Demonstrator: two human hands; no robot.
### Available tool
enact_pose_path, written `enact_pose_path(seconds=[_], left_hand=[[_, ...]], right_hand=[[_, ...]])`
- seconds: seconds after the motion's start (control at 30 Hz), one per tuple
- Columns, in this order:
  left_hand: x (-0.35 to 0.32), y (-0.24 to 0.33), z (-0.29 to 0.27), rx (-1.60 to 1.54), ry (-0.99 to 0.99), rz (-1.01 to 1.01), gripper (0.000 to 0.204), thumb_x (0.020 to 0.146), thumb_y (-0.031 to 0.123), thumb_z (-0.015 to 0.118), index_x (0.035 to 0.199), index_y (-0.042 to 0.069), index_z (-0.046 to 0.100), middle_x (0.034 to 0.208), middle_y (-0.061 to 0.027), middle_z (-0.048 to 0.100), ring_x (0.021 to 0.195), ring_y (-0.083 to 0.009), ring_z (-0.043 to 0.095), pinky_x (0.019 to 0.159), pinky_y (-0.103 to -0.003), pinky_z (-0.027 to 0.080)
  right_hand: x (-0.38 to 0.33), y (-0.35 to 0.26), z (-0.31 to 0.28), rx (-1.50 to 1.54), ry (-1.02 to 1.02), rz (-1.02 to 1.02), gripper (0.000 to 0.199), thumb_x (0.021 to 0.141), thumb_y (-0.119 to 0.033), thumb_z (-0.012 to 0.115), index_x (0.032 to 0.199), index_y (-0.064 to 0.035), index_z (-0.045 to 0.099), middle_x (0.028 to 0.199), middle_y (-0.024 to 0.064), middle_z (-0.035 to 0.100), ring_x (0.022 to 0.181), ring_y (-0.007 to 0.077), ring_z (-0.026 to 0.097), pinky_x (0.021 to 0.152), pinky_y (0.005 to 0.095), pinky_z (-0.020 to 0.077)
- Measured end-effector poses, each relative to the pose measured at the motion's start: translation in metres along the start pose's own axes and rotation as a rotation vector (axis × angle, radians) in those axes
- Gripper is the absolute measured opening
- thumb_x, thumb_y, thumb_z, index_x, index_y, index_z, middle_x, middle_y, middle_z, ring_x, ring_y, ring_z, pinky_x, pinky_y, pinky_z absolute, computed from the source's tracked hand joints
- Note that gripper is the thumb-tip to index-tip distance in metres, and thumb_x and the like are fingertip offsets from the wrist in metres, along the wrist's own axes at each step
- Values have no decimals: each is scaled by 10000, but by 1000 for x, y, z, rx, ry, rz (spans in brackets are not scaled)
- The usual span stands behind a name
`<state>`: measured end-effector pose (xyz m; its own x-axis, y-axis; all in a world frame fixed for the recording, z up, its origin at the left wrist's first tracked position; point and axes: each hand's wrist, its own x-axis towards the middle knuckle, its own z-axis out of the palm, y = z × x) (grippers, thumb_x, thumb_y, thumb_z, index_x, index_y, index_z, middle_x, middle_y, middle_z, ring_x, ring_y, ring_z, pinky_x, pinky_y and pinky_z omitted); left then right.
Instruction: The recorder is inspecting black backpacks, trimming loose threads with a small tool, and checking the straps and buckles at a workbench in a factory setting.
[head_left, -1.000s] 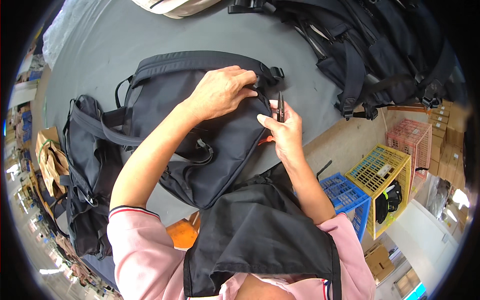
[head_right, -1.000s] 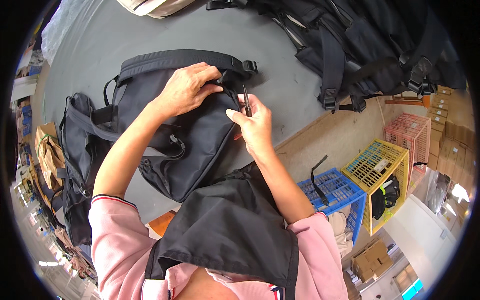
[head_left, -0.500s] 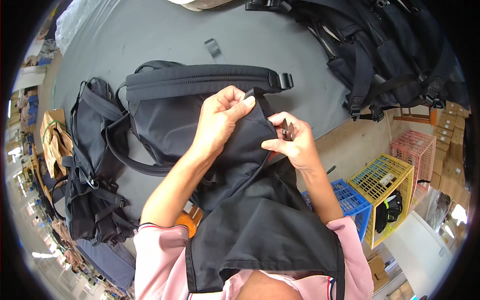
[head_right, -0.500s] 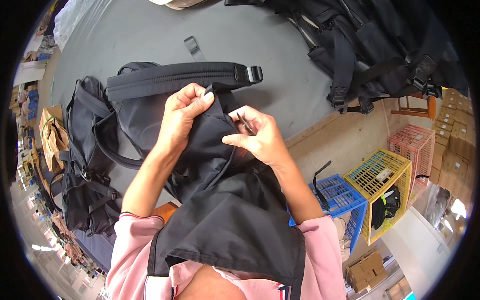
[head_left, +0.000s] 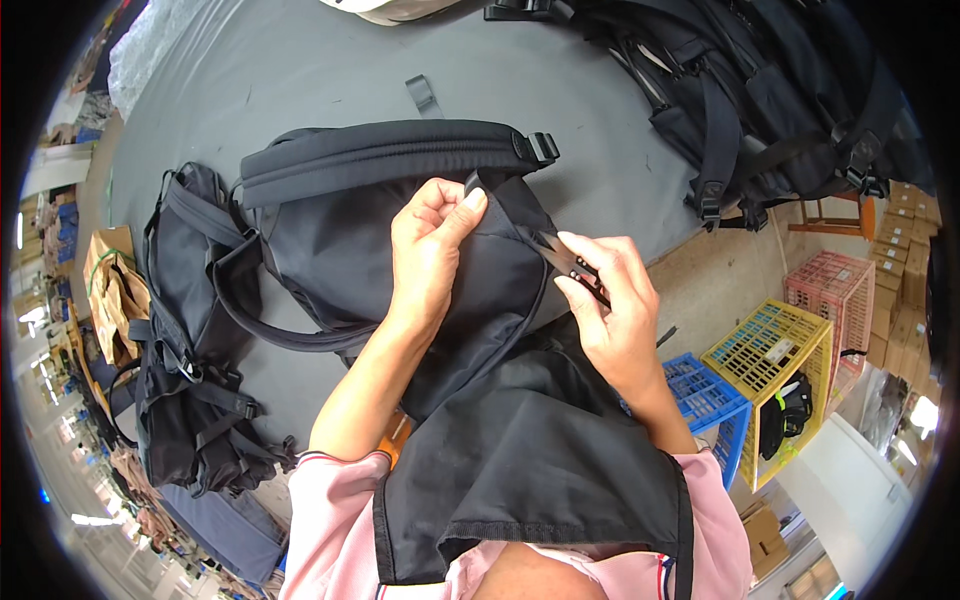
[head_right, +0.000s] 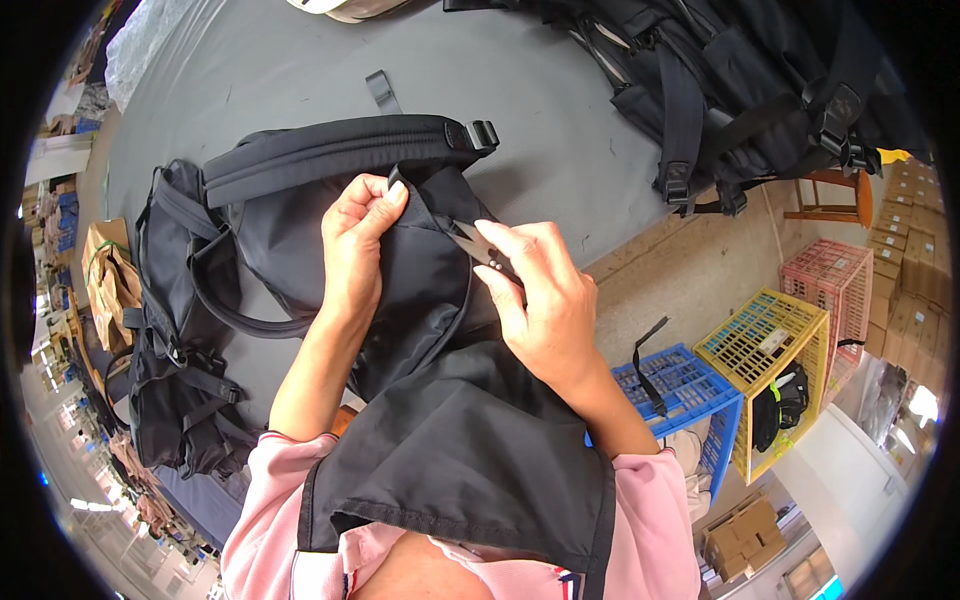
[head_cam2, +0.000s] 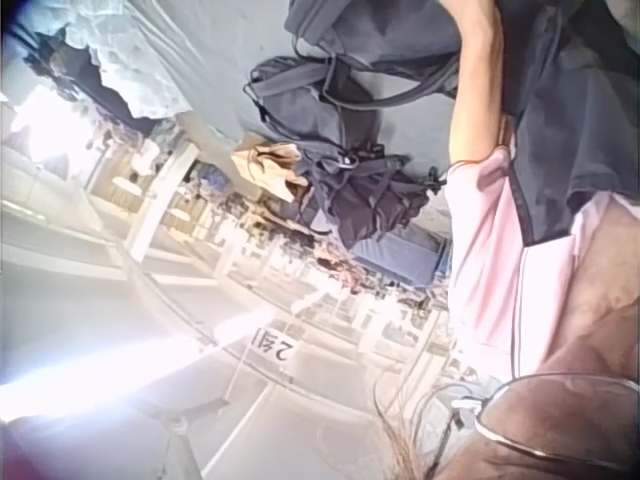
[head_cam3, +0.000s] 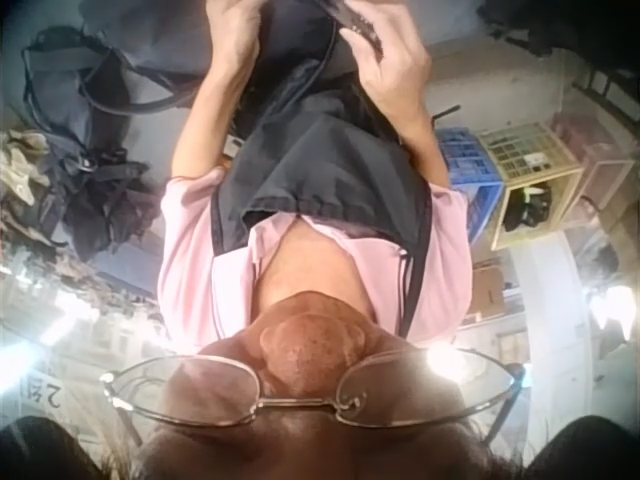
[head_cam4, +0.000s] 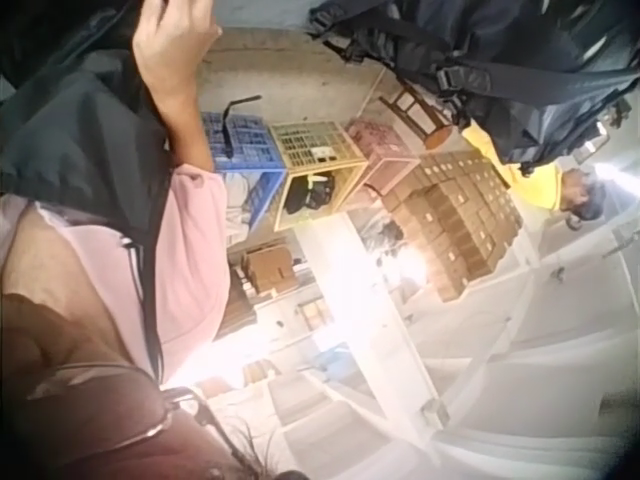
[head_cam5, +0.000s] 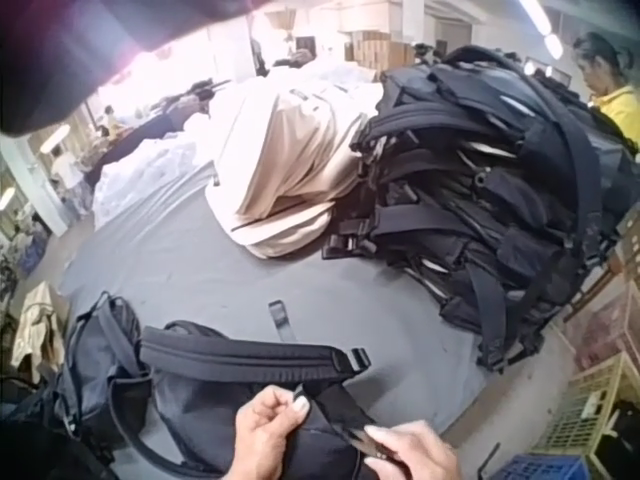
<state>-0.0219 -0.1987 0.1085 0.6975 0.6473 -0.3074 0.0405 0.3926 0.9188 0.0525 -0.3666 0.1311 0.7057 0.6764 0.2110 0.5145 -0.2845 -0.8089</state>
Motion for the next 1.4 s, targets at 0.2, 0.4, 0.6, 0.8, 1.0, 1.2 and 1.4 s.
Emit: enact_pose_path(seconds=[0.2,0.4,0.6,0.8,1.0,1.2,1.4], left_hand=[[5,-4,-1,-46,3,-66,124,885,86,631,804,55,543,723,54,533,640,-15,451,615,-167,373],[6,-9,1,-28,34,-24,129,881,99,641,806,55,546,713,63,516,640,-13,430,607,-165,353],[10,-13,0,-11,45,-16,130,881,108,644,810,55,549,703,71,505,635,-9,418,601,-166,344],[13,-14,0,-45,46,-63,131,880,99,644,798,57,551,699,70,510,628,-11,422,595,-165,344],[15,-19,-3,-37,27,-57,126,878,87,643,792,58,555,693,65,526,634,-9,444,597,-165,355],[16,-19,2,-26,41,-44,130,881,89,639,790,57,553,685,64,527,618,-5,435,572,-161,347],[16,-21,3,6,55,-30,131,880,90,640,788,57,554,669,69,520,600,-5,428,555,-162,341]], right_hand=[[3,-6,3,-129,-23,-21,303,772,-75,680,1069,-73,620,886,63,564,702,241,622,598,329,490],[9,-8,3,-272,-54,-67,306,777,-84,676,1073,-66,600,880,62,543,691,246,617,576,341,483],[5,6,17,-222,37,12,317,799,-77,664,1100,-59,565,919,87,536,706,280,613,578,353,483],[5,8,18,-15,49,28,268,793,-58,665,1049,-49,587,872,97,563,701,270,609,583,339,478],[14,0,9,-217,-54,-34,265,785,-81,655,1040,-70,585,872,75,558,675,281,612,575,352,475],[22,-6,0,-296,-135,-30,258,771,-86,657,1015,-71,573,868,70,536,671,283,613,558,371,471],[25,-9,-1,-339,-185,-34,249,766,-78,659,995,-63,564,882,78,534,680,294,616,562,376,481]])
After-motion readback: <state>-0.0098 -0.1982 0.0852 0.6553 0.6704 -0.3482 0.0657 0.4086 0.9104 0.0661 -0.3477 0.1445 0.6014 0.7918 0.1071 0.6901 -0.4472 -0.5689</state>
